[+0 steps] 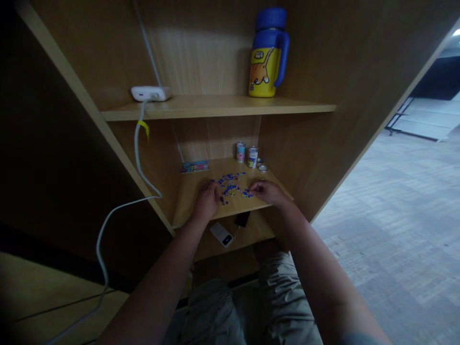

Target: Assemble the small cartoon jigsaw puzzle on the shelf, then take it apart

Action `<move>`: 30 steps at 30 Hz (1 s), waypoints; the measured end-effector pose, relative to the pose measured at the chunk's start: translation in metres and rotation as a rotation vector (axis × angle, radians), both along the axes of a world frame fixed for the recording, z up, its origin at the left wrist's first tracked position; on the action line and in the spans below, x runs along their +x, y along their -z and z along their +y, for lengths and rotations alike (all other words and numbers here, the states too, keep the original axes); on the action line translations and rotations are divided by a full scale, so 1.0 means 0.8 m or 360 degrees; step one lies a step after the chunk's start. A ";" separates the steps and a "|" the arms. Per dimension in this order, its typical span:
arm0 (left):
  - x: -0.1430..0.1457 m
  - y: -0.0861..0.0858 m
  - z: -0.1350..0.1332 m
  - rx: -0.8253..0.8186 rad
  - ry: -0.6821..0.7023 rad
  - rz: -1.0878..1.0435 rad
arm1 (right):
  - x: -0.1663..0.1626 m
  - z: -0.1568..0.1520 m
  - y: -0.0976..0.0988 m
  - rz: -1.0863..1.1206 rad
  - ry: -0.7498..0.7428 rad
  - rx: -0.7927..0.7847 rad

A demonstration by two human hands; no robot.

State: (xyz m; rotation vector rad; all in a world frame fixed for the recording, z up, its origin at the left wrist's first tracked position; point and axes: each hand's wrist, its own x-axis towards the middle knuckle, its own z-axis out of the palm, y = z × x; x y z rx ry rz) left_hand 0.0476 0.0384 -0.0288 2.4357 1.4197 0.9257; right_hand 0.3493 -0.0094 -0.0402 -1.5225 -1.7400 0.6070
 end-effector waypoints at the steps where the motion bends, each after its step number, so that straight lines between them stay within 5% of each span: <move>1: -0.001 0.000 0.001 -0.0007 -0.0022 -0.0007 | 0.001 0.004 0.001 0.0052 0.0019 -0.0008; 7: -0.001 0.003 0.002 -0.0050 -0.0078 0.0060 | 0.023 0.033 0.006 0.0208 0.0283 0.0091; 15: 0.010 0.008 -0.014 -0.0065 0.0065 0.0298 | 0.016 0.081 0.011 -0.0480 0.0658 0.0123; 17: 0.010 0.011 -0.014 -0.0085 0.0092 0.0342 | 0.006 0.082 0.009 -0.0590 0.0558 0.0289; 22: 0.009 0.011 -0.008 -0.0153 0.0183 0.0494 | -0.015 0.085 0.008 -0.0702 -0.0150 0.0546; 27: 0.015 0.003 0.007 -0.0145 0.0363 0.0547 | -0.026 0.108 0.016 -0.0618 -0.0178 0.0409; 30: 0.026 0.000 0.021 -0.0158 0.0294 0.0546 | -0.033 0.114 0.014 -0.0609 -0.0241 0.0420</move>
